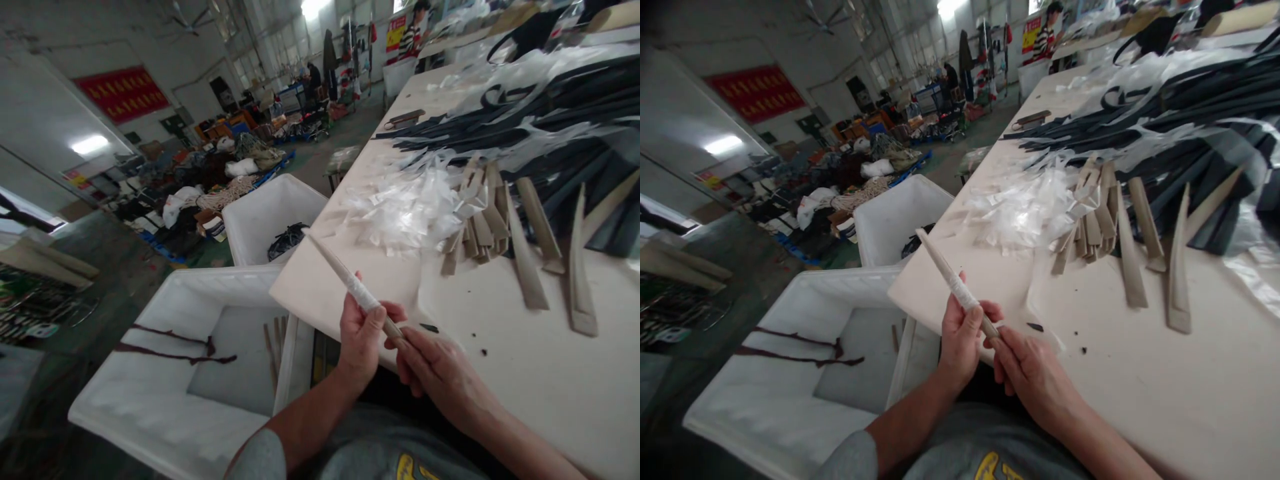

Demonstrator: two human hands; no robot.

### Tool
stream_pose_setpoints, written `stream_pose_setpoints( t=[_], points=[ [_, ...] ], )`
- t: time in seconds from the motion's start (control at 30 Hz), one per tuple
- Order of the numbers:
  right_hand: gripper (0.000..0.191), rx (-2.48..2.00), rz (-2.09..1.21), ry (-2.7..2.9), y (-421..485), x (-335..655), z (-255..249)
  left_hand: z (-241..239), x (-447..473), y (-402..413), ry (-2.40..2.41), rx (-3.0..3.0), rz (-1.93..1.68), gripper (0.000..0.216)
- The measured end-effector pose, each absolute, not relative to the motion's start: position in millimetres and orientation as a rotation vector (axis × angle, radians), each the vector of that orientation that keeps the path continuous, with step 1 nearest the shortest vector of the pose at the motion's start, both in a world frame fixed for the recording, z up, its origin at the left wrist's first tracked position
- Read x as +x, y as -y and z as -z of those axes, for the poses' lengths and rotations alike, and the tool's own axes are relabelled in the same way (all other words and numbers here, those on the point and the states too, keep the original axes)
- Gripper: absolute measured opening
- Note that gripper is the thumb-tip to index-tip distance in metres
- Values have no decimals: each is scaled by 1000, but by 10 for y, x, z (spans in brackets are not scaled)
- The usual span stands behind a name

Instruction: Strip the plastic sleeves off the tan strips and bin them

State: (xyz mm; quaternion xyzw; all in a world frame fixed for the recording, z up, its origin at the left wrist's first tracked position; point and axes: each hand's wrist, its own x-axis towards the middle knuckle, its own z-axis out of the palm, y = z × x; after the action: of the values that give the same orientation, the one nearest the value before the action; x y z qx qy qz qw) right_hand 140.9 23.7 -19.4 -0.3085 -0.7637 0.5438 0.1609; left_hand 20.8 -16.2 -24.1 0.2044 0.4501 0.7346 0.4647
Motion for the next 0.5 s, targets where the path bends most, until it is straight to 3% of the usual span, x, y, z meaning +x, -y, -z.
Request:
stream_pose_setpoints(
  t=[0.5],
  points=[
    [40,-696,-1474,2399,-44,1282,328,26,-541,247,-1254,539,-2095,63]
  ],
)
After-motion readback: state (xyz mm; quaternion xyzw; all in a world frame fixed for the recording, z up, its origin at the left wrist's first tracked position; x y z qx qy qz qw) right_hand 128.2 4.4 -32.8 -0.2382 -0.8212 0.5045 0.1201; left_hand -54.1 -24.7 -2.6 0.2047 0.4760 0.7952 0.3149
